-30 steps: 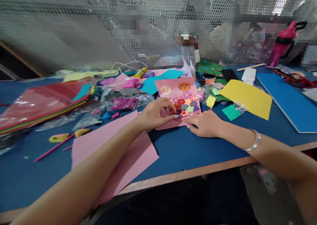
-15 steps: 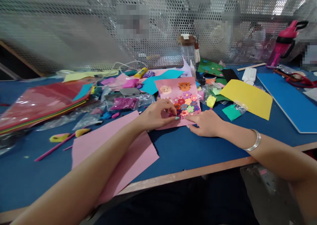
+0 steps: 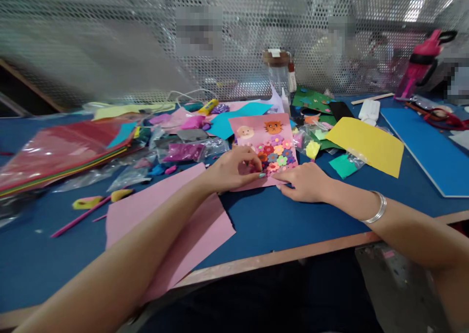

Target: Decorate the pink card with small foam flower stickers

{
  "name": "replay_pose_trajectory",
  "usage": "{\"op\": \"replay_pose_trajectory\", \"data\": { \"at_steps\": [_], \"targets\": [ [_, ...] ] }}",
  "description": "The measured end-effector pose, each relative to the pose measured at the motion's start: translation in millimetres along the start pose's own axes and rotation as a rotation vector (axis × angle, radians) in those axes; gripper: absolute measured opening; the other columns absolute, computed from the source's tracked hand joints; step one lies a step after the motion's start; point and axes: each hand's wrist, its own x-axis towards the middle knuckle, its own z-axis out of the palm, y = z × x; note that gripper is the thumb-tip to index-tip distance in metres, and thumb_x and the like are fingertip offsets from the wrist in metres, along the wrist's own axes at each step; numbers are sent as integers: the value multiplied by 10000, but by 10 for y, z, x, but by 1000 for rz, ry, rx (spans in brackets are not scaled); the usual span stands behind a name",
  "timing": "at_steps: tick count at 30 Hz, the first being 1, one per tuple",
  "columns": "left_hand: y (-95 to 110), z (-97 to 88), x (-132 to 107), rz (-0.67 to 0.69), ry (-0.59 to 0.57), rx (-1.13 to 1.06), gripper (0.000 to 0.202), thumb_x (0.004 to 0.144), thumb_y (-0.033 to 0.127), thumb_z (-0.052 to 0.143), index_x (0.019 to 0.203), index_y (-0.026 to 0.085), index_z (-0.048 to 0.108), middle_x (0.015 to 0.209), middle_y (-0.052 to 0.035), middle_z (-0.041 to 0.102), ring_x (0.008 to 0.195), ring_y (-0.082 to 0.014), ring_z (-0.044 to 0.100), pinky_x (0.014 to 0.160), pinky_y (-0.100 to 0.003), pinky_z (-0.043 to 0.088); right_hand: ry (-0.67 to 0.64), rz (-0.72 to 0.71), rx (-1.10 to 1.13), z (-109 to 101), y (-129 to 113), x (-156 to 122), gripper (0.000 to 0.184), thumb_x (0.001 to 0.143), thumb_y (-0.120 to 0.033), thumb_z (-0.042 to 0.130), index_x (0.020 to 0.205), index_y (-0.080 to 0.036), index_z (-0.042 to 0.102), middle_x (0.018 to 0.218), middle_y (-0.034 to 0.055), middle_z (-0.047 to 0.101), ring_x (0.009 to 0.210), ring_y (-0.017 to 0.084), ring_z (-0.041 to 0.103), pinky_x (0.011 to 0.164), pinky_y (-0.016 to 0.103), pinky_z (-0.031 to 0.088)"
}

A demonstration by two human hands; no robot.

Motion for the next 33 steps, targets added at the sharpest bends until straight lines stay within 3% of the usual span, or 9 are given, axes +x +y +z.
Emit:
{"op": "replay_pose_trajectory", "data": {
  "at_steps": [19,33],
  "targets": [
    [18,-24,-3,-10,-31,-43,133,690,288,558,701,158,577,762,-29,567,749,-150,514,707,-280,413,-19,14,-20,-14,-26,4,346,822,-326,400,1127,-279,558,922,-6,679,770,154,626,528,223,364],
    [7,-23,1,-22,-59,-73,180,701,341,547,707,163,569,763,-31,568,755,-154,509,707,-278,408,-35,29,-25,-14,-46,11,354,834,-331,382,1147,-281,539,1037,-21,638,826,167,622,568,238,402]
  ]
}}
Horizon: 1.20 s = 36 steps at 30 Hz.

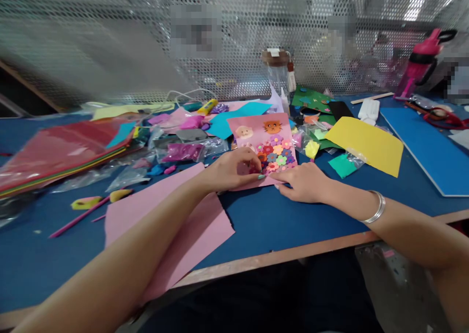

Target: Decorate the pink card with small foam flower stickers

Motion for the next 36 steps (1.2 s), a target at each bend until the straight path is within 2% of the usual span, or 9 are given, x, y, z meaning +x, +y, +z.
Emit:
{"op": "replay_pose_trajectory", "data": {
  "at_steps": [10,15,23,26,30,33,36],
  "targets": [
    [63,-33,1,-58,-46,-27,187,698,349,534,713,165,568,772,-25,577,729,-143,519,679,-259,420,-5,8,-13,0,-6,-8,350,838,-329,382,1149,-285,535,1036,-11,638,822,169,621,560,239,387],
    [57,-15,10,-75,-30,-50,201,728,348,489,714,161,563,755,-27,570,705,-139,513,640,-247,409,3,-2,-5,4,-3,-3,350,843,-332,368,1145,-284,539,1030,-14,641,828,177,623,564,246,394],
    [52,61,23,-87,14,14,222,734,359,488,668,166,399,702,1,482,597,-105,427,549,-220,349,5,-4,3,-18,-13,-4,352,841,-326,376,1153,-288,533,1037,-9,639,796,166,625,564,239,394],
    [40,75,23,-63,13,52,218,736,347,487,672,170,375,687,9,452,583,-100,398,541,-214,324,39,-30,18,4,5,-8,338,831,-315,392,1118,-271,564,1031,-12,642,806,164,623,562,232,390],
    [43,89,24,-53,-9,79,224,752,337,469,651,172,357,647,22,407,564,-95,364,525,-211,291,130,-30,50,50,34,-15,316,811,-266,406,1053,-257,608,897,-15,685,726,143,627,541,219,372],
    [58,74,27,-92,-26,78,257,764,361,450,630,174,336,615,32,372,540,-92,332,508,-213,265,189,-11,70,72,49,-15,327,790,-229,415,1055,-252,606,914,-17,680,689,126,621,537,212,362],
    [61,45,29,-135,-43,11,261,755,377,454,633,174,342,608,37,363,535,-91,329,504,-213,268,185,-9,78,82,54,-10,318,776,-226,428,1030,-245,619,907,-13,681,683,123,615,539,208,360]
  ]
}}
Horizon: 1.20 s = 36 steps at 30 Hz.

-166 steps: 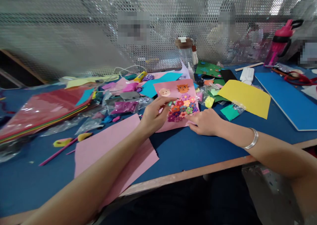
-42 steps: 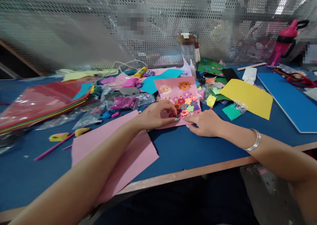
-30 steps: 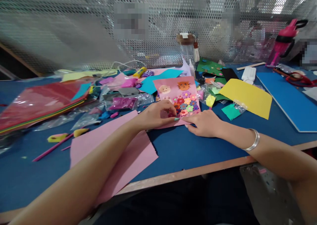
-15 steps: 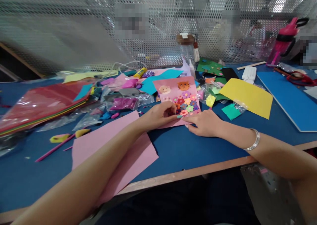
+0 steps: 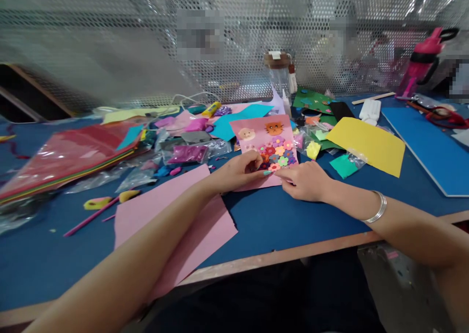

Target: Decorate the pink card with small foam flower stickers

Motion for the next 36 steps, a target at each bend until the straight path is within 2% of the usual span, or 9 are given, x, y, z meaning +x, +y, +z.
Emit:
{"op": "replay_pose_trajectory", "data": {
  "at_steps": [4,8,13,20,24,27,31,36],
  "targets": [
    [-5,8,6,-16,9,-59,232,763,353,437,643,170,363,626,31,385,554,-93,359,522,-215,292,-3,11,7,6,2,1,291,783,-234,419,959,-242,652,817,-12,692,667,126,615,533,208,355],
    [11,67,13,9,71,53,284,762,388,465,620,170,349,614,28,376,550,-95,343,503,-216,260,-4,20,-3,5,2,-1,285,785,-246,416,928,-231,662,822,-3,691,665,127,612,532,211,351],
    [7,97,16,64,86,117,279,759,368,490,626,169,347,637,20,380,571,-99,341,516,-214,259,-2,21,0,-5,2,-5,290,787,-244,411,941,-229,656,874,-1,683,684,124,610,552,209,361],
    [-37,114,39,93,75,175,281,769,357,497,615,165,362,655,9,396,614,-116,355,548,-225,268,5,80,-15,0,22,-14,306,774,-259,442,1014,-237,630,837,11,691,664,142,617,561,216,377],
    [-43,82,42,59,103,60,279,774,382,484,623,163,399,625,17,414,587,-109,374,536,-221,296,-4,120,-45,-5,23,1,327,781,-294,442,1059,-242,607,848,22,690,694,156,623,572,223,389],
    [-28,35,21,52,209,-22,205,782,352,479,728,156,502,686,0,480,636,-118,439,585,-229,356,-42,143,-73,-21,11,15,348,788,-316,435,1094,-242,581,805,25,690,670,158,621,552,224,380],
    [16,41,-10,189,290,159,225,772,363,518,866,191,628,835,-48,513,797,-164,487,704,-283,376,-54,180,-116,-37,-6,26,367,791,-320,427,1123,-232,557,793,36,688,658,163,620,541,228,372],
    [69,124,-14,303,264,449,202,813,346,488,871,265,664,866,-58,535,800,-186,484,684,-313,337,-57,193,-135,-38,-14,24,381,800,-321,402,1146,-229,536,770,40,685,654,171,621,533,236,367]
  ]
}}
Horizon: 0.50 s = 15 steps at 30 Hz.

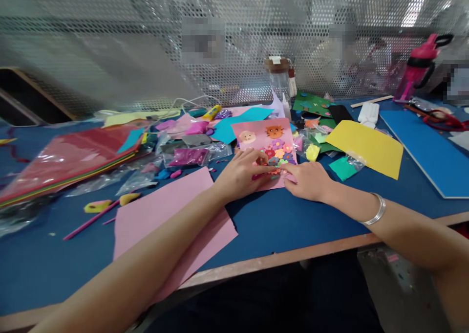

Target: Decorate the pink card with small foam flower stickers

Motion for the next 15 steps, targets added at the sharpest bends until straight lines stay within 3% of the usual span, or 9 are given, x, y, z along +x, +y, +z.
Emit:
{"op": "replay_pose_trajectory", "data": {
  "at_steps": [8,15],
  "targets": [
    [46,-18,3,176,12,214,239,871,237,384,862,203,620,915,-62,585,794,-175,498,677,-316,323,1,-3,24,19,15,3,362,790,-322,426,1127,-250,536,823,20,683,691,168,622,559,238,384],
    [94,-43,31,287,52,311,172,840,213,445,799,155,601,758,-34,592,725,-165,501,665,-306,345,-21,20,30,5,12,3,381,808,-440,413,1110,-250,547,841,24,681,727,178,624,589,244,398]
  ]
}}
